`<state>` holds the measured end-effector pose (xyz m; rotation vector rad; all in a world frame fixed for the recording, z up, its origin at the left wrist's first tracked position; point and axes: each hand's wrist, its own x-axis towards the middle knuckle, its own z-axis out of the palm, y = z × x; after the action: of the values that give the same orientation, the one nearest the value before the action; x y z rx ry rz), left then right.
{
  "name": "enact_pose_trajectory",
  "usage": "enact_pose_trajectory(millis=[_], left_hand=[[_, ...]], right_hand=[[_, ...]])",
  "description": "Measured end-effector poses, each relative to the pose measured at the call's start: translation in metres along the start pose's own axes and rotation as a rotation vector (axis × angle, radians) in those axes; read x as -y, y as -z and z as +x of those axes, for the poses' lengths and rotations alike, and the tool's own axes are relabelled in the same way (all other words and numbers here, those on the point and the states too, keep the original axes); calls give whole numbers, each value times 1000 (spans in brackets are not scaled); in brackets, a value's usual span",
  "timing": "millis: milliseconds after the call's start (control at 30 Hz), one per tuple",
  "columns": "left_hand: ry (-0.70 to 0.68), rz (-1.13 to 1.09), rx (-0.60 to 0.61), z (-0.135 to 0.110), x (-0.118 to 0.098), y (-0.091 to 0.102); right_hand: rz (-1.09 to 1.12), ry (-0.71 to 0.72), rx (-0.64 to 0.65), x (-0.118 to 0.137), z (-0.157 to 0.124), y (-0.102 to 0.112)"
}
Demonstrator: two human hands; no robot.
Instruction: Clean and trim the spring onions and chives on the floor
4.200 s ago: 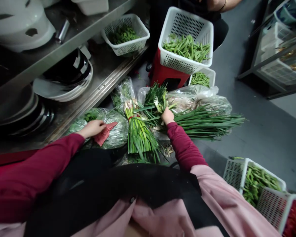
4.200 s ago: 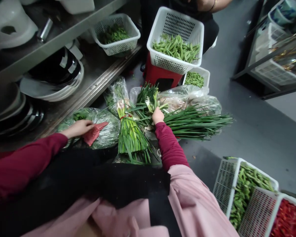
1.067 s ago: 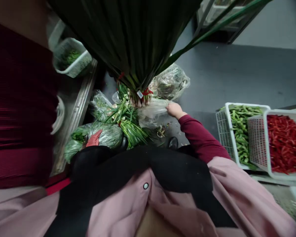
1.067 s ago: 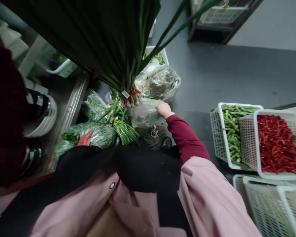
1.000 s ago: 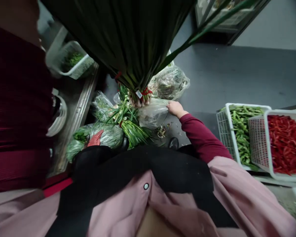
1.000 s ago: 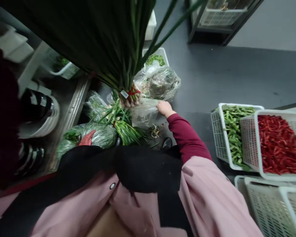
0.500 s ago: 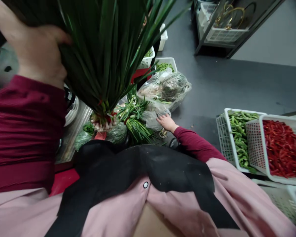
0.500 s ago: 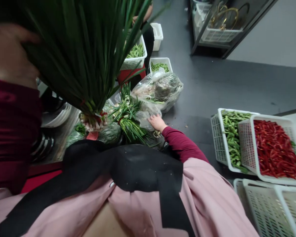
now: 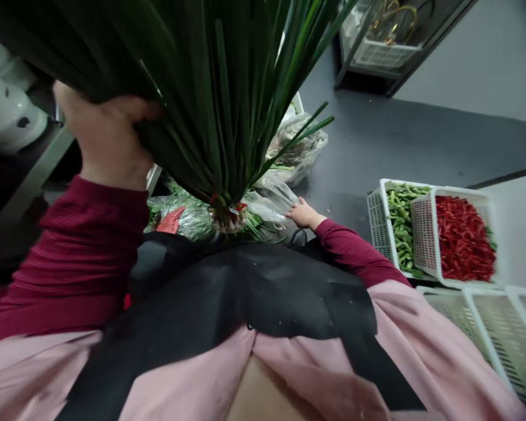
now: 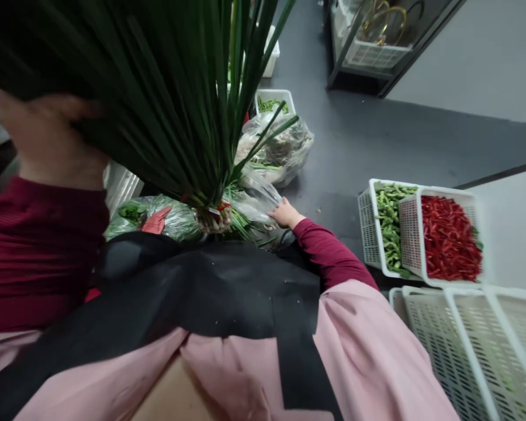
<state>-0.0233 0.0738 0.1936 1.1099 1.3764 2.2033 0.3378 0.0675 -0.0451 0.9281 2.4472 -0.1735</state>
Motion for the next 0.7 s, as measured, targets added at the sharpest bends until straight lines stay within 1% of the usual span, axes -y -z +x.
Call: enact_pose_trajectory(millis=[67, 100, 167, 200, 233, 300, 367, 400, 433, 533, 600, 667, 700], left_hand=[[-76, -99, 128, -28, 3, -10], [-90, -118, 163, -43, 7, -16], [-29, -64, 219, -73, 16, -28], [23, -10, 248, -88, 22, -33], [82, 48, 293, -102, 28, -38], [174, 124, 401, -128, 45, -43], [242, 142, 540, -150, 62, -43], [275, 141, 606, -160, 70, -41], [312, 138, 666, -168, 78, -39], [420, 144, 785, -187, 93, -31], [455, 144, 828, -190, 95, -29], [449, 142, 834, -182, 87, -30], [428, 144, 815, -172, 79, -31]], right_hand=[[32, -158, -112, -6, -5, 3], [66, -243, -168, -9, -7, 5], [191, -363, -265, -13, -15, 8], [281, -374, -298, -12, -20, 9], [383, -350, -322, -8, -26, 10], [602, -239, -327, 5, -40, 8], [818, -133, -288, 22, -52, 4], [919, -126, -288, 29, -57, 2], [1010, -150, -317, 34, -59, 1], [1193, -247, -521, 42, -59, 6], [1254, -231, -616, 44, -53, 18], [1301, -170, -671, 48, -46, 38], [1319, -137, -723, 50, -42, 51]])
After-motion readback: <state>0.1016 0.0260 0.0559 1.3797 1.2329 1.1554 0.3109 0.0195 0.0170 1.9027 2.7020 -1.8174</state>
